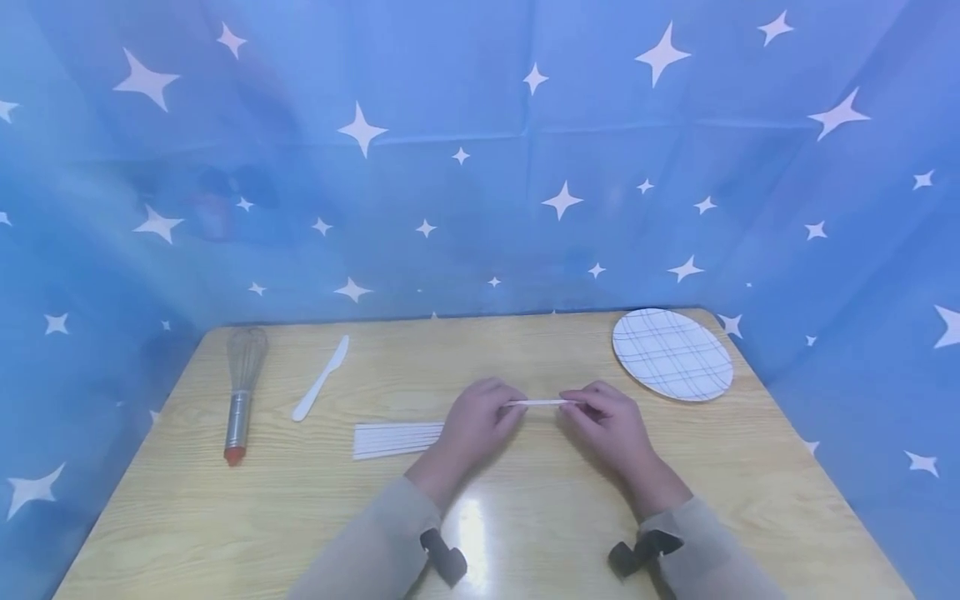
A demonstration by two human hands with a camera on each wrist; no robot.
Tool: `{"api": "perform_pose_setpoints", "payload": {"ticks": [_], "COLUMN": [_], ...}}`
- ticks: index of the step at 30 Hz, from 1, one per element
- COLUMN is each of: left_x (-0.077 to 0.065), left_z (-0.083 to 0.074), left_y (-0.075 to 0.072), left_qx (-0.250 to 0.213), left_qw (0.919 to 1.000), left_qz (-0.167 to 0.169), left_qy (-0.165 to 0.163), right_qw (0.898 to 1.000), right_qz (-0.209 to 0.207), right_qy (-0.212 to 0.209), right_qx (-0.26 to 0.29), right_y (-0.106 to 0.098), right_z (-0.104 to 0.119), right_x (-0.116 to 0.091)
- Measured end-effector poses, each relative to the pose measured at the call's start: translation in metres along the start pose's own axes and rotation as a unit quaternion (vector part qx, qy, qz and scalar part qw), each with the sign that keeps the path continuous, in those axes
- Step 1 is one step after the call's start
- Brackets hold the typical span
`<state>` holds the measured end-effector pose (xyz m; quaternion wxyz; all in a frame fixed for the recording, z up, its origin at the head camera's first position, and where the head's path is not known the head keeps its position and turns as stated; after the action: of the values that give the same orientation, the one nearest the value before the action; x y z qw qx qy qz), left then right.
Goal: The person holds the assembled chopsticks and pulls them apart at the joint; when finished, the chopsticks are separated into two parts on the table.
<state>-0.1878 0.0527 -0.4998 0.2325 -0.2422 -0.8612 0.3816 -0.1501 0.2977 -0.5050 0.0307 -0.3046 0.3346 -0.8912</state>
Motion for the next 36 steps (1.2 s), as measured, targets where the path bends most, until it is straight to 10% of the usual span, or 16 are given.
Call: {"api": "perform_pose_setpoints", "payload": {"ticks": [28, 36], "left_x": [0.001, -0.001], "left_z": [-0.005, 0.007], "left_y": [0.002, -0.012], "left_qx": [0.022, -0.026], "left_qw": [0.9989, 0.996], "left_qz": [-0.015, -0.08], "left_qy": [0.038, -0.03], "right_qw": [0.996, 0.996], "right_qz": [0.048, -0.024], "right_qy": [0.056, 0.082], "right_qx": [0.049, 0.034], "right_y": [0.001, -0.017], "right_z": [0.0, -0.018], "right_x": [0.005, 0.003]}}
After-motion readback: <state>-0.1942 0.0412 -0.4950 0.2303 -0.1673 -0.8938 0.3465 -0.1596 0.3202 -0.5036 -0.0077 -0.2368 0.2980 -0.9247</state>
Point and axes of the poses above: each hand's wrist, its own x-axis towards the middle knuckle, its own y-axis out of the palm, z = x × y, the point moved 1 cm from there along x, towards the middle knuckle, and after that the axes turned 11 degrees about z, right-handed, at the moved point
